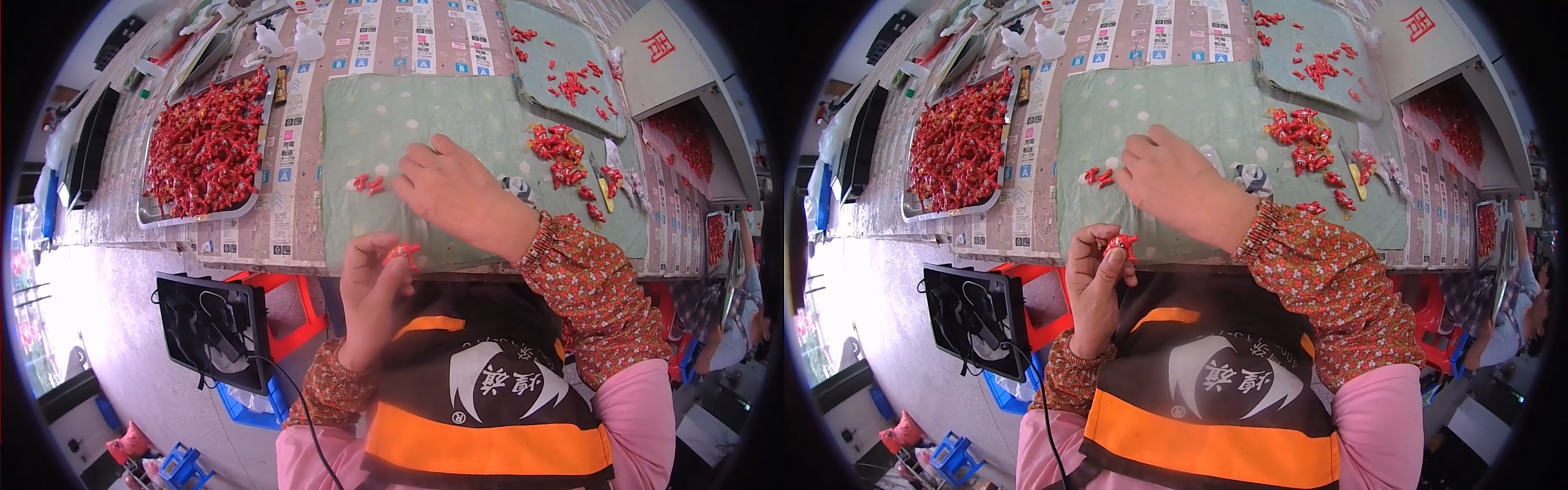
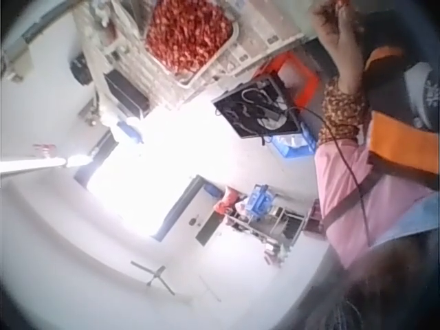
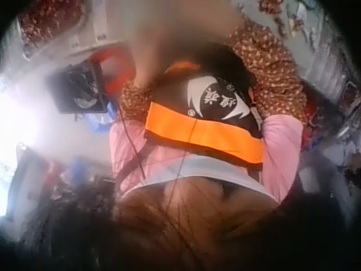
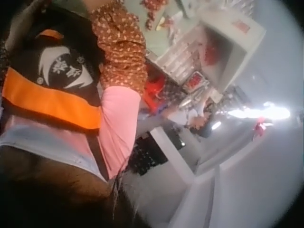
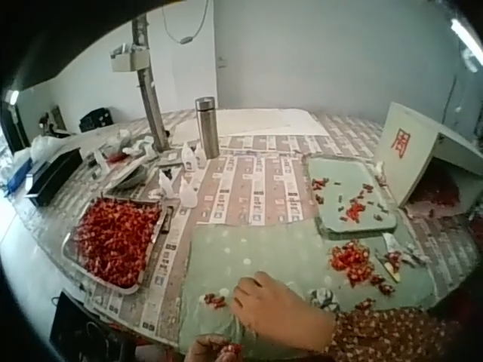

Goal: The person assembles small red plastic parts by hand at a factory workbench.

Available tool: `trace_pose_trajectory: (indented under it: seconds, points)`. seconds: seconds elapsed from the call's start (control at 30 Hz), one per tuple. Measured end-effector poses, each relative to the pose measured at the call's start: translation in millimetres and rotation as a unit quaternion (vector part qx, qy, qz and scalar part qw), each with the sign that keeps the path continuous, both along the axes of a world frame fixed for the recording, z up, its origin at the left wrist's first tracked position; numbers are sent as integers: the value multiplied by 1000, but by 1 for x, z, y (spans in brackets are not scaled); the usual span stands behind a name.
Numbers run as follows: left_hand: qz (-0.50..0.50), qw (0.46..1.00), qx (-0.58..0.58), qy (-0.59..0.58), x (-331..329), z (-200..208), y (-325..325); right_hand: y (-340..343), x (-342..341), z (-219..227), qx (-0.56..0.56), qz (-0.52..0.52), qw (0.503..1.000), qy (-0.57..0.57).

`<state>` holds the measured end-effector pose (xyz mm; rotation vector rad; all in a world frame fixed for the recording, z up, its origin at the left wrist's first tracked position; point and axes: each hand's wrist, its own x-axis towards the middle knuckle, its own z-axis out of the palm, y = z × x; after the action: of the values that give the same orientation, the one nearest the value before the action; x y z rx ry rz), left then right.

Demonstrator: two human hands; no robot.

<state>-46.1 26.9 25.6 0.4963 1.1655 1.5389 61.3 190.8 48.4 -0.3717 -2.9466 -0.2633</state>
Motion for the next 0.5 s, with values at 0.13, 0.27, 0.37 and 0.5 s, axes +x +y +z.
trace_pose_trajectory:
  seconds: [0.13,0.27,0.37,0.5]
  points:
    - [-6,1000,11,-11,1,-3,0,-3,-2,-6,44,-3,999,-2]
    - [-2,1000,-2,4,-1,-4,-2,-5,5,3,19,0,1000,2]
    - [6,1000,-6,-18,0,-3,-3,-6,8,4,3,-4,1000,3]
    - [7,1000,-2,-16,0,-5,-4,-6,9,3,-19,-12,1000,-11]
